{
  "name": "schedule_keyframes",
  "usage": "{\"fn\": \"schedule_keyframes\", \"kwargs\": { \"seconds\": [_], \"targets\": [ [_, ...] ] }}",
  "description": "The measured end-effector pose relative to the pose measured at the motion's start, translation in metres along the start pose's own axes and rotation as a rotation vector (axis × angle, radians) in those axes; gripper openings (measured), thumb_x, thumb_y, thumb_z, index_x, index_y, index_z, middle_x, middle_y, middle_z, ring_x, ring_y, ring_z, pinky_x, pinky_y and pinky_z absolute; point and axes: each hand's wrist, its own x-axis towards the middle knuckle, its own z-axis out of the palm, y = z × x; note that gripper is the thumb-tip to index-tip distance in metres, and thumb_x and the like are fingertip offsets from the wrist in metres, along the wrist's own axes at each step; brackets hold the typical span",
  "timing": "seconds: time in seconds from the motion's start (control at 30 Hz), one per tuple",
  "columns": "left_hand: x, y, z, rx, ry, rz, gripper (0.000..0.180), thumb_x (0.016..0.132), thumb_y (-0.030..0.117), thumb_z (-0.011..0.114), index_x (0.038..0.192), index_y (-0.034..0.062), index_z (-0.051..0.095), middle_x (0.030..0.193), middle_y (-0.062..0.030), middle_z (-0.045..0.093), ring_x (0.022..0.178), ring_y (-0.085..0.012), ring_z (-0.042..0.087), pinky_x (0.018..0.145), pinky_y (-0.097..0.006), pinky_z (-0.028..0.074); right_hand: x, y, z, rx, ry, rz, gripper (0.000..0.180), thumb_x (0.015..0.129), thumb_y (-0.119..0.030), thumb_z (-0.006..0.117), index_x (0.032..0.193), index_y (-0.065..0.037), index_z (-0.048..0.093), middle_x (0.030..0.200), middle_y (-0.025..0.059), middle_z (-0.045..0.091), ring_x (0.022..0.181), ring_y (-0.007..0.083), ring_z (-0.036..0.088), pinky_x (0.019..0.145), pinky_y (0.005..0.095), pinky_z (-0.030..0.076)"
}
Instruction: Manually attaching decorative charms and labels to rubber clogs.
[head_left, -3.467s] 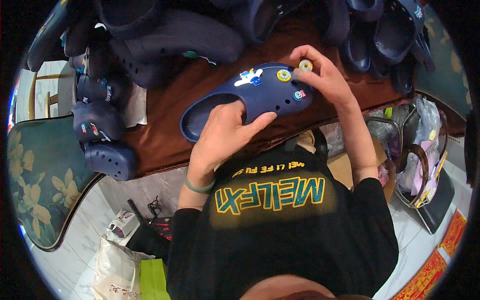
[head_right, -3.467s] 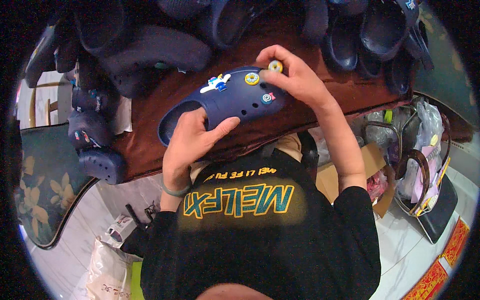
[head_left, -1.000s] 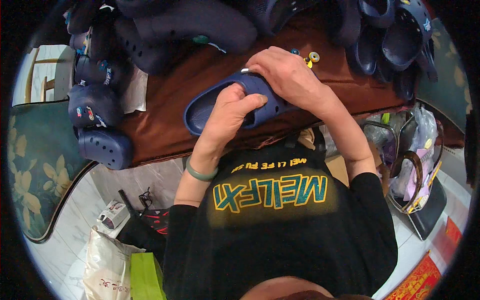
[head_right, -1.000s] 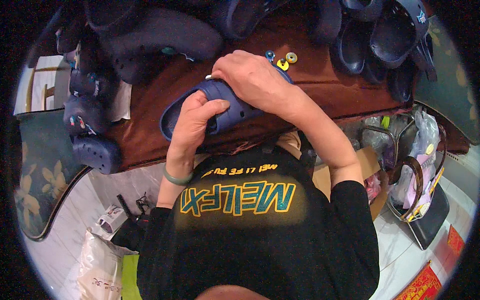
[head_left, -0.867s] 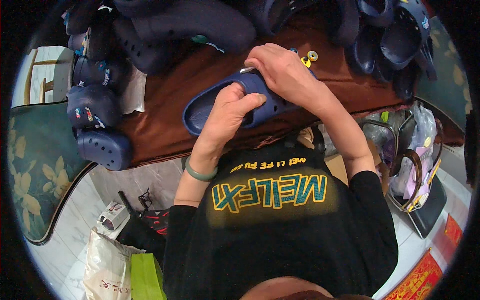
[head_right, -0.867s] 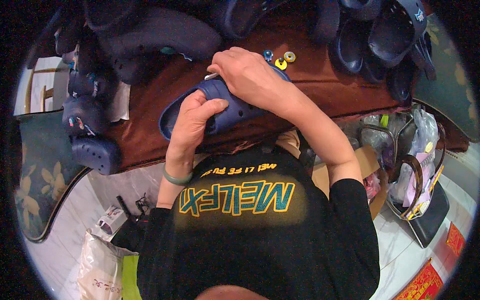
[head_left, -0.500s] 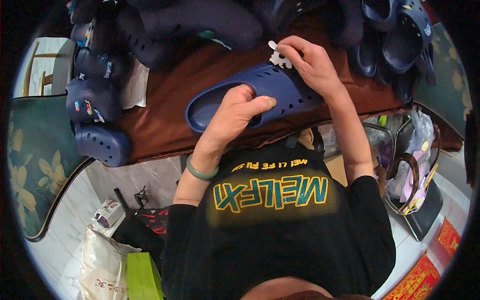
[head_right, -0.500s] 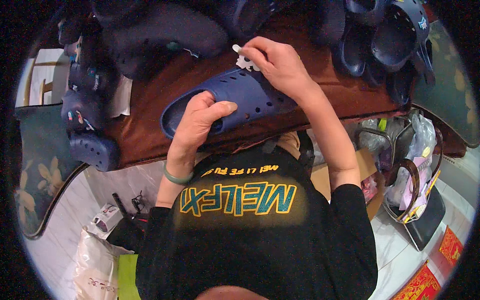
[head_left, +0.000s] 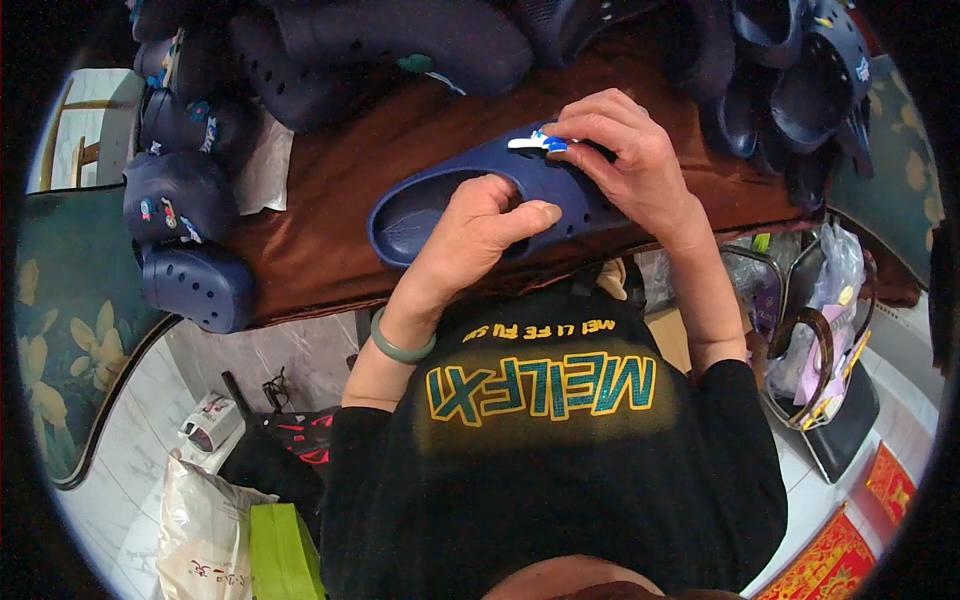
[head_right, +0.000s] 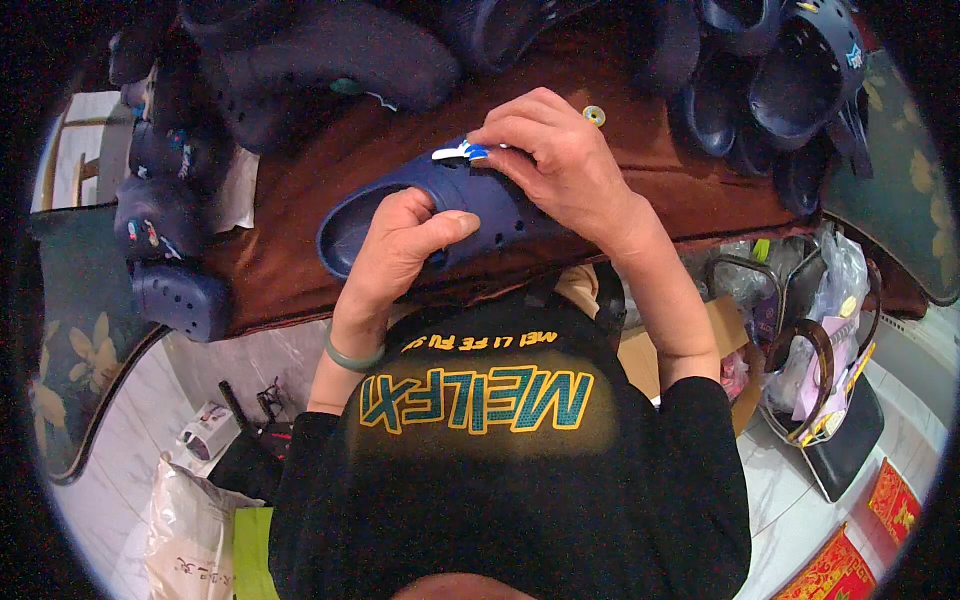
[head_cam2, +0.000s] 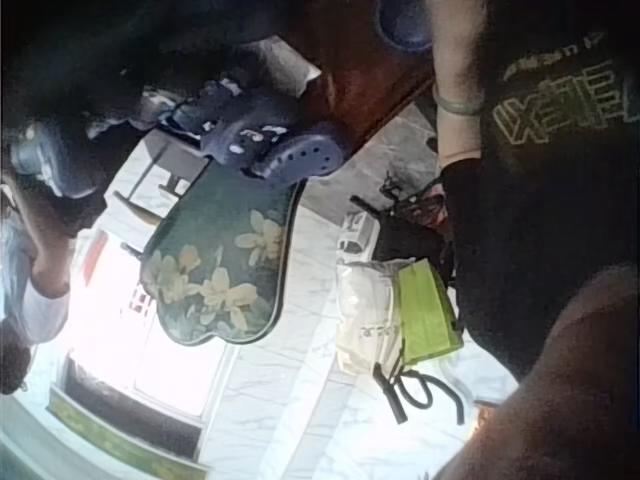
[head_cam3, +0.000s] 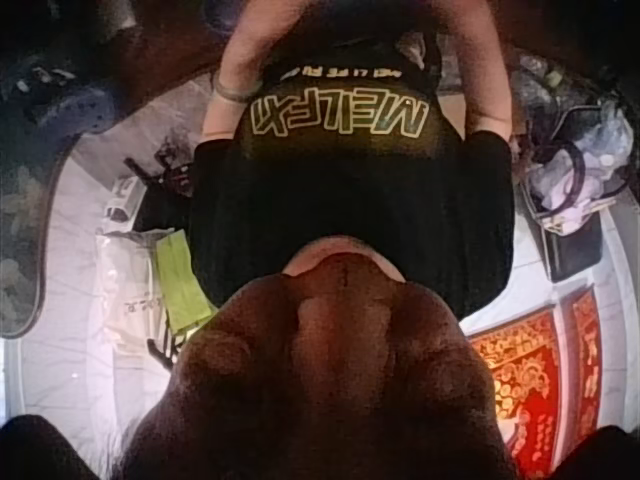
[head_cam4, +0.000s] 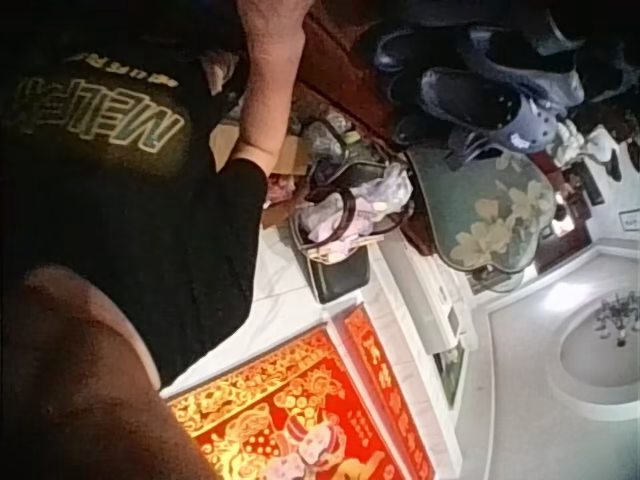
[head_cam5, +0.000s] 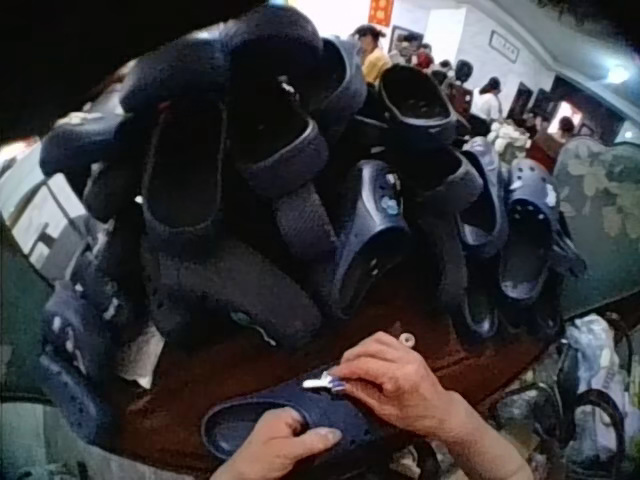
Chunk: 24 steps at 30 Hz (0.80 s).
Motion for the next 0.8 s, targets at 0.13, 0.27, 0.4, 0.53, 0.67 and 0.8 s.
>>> {"fn": "schedule_keyframes", "kwargs": {
  "seconds": [0.13,0.27,0.4,0.53,0.67,0.8],
  "targets": [
    [0.001,0.000,-0.001,0.028,0.006,-0.012,0.024,0.085,0.018,0.063,0.091,-0.0058,0.066,0.080,-0.0025,0.064,0.073,-0.0085,0.055,0.067,-0.026,0.047,0.005,0.003,-0.008,-0.061,-0.135,-0.113,0.020,0.075,-0.008,0.073,0.094,-0.006,0.069,0.096,0.0065,0.066,0.097,0.0249,0.060,0.084,0.0374,0.048],
    [0.002,-0.003,-0.003,0.014,-0.015,-0.005,0.024,0.085,0.017,0.063,0.091,-0.0061,0.066,0.080,-0.0026,0.064,0.074,-0.0085,0.055,0.068,-0.025,0.047,0.012,0.003,-0.019,-0.097,-0.236,-0.142,0.020,0.076,-0.006,0.068,0.096,-0.008,0.069,0.099,0.0044,0.065,0.104,0.0252,0.057,0.091,0.0405,0.044],
    [0.001,0.000,-0.003,-0.003,-0.030,-0.062,0.024,0.085,0.012,0.061,0.101,-0.0052,0.064,0.092,-0.0038,0.066,0.081,-0.0083,0.059,0.075,-0.023,0.048,0.019,0.000,-0.024,-0.247,-0.384,-0.237,0.025,0.074,-0.003,0.062,0.098,-0.008,0.069,0.103,0.0026,0.064,0.108,0.0220,0.056,0.102,0.0466,0.036],
    [0.001,0.001,-0.003,-0.022,-0.025,-0.099,0.022,0.086,0.013,0.063,0.100,-0.0042,0.064,0.091,-0.0027,0.066,0.079,-0.0069,0.059,0.073,-0.022,0.048,0.017,-0.002,-0.020,-0.312,-0.452,-0.225,0.031,0.073,-0.001,0.059,0.102,-0.008,0.067,0.103,0.0014,0.063,0.109,0.0183,0.056,0.106,0.0531,0.030],
    [0.002,0.004,-0.005,0.079,-0.017,-0.112,0.023,0.086,0.019,0.065,0.089,-0.0037,0.066,0.081,0.0001,0.062,0.074,-0.0061,0.053,0.065,-0.024,0.045,0.008,-0.010,-0.018,-0.358,-0.444,-0.237,0.033,0.073,-0.001,0.059,0.104,-0.007,0.066,0.105,0.0025,0.062,0.109,0.0191,0.056,0.107,0.0531,0.029],
    [0.004,0.007,-0.001,-0.087,0.013,-0.107,0.027,0.087,0.019,0.066,0.103,-0.0017,0.062,0.088,0.0001,0.062,0.081,-0.0077,0.055,0.071,-0.023,0.045,0.001,-0.015,-0.020,-0.454,-0.438,-0.232,0.035,0.073,-0.004,0.061,0.107,-0.007,0.066,0.108,0.0065,0.060,0.108,0.0213,0.057,0.105,0.0520,0.032]
  ]
}}
